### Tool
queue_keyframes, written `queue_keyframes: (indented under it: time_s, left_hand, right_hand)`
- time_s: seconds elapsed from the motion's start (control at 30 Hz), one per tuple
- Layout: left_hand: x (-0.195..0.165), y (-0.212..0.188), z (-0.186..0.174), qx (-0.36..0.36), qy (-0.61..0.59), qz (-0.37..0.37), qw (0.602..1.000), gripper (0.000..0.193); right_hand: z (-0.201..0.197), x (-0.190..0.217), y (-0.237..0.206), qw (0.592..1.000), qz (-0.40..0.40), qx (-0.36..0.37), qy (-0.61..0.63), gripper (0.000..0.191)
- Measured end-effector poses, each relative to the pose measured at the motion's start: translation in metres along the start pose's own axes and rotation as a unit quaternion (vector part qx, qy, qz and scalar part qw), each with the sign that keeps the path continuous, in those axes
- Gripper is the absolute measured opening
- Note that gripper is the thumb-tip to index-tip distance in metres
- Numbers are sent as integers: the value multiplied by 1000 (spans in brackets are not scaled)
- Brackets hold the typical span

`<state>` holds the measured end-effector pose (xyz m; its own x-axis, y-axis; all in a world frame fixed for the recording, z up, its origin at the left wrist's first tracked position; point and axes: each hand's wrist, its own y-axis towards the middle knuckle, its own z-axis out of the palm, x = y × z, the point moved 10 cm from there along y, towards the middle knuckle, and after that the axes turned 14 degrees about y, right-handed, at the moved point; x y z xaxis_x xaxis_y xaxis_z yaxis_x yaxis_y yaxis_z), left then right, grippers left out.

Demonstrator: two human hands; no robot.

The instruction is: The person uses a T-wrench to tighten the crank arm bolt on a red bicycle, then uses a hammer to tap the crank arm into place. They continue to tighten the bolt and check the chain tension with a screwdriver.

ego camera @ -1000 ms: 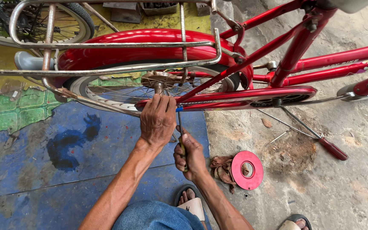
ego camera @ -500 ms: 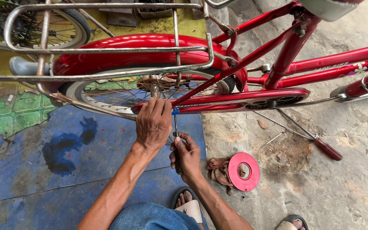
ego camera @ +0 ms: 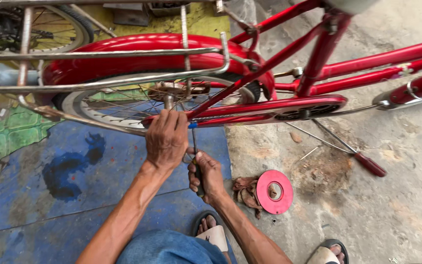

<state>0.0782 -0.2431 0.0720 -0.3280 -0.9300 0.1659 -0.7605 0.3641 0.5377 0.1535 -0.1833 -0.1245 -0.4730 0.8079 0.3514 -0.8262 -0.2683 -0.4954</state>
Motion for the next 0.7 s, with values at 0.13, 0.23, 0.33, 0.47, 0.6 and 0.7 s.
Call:
queue_keyframes:
  time_s: [0.13, 0.23, 0.33, 0.47, 0.6, 0.7]
  left_hand:
    - [-3, 0, 3, 25, -2, 15, 1000, 23]
    - [-4, 4, 6, 45, -1, 22, 999, 26]
    - [-6, 13, 7, 66, 3, 16, 998, 28]
    - [-22, 22, 8, 150, 116, 50, 981, 25]
    - [-38, 42, -12, 198, 181, 49, 962, 27]
    - [-73, 68, -50, 127, 52, 69, 988, 23]
  right_hand:
    - [-41, 13, -4, 948, -81, 2, -307, 39]
    - [-124, 29, -8, 887, -90, -139, -430, 41]
    - [-188, 47, 14, 847, -86, -219, -477, 41]
    - [-177, 98, 21, 772, -244, -143, -569, 45]
    - [-170, 237, -59, 756, -463, -260, -384, 28]
    - [-113, 347, -142, 560, -652, -259, -441, 21]
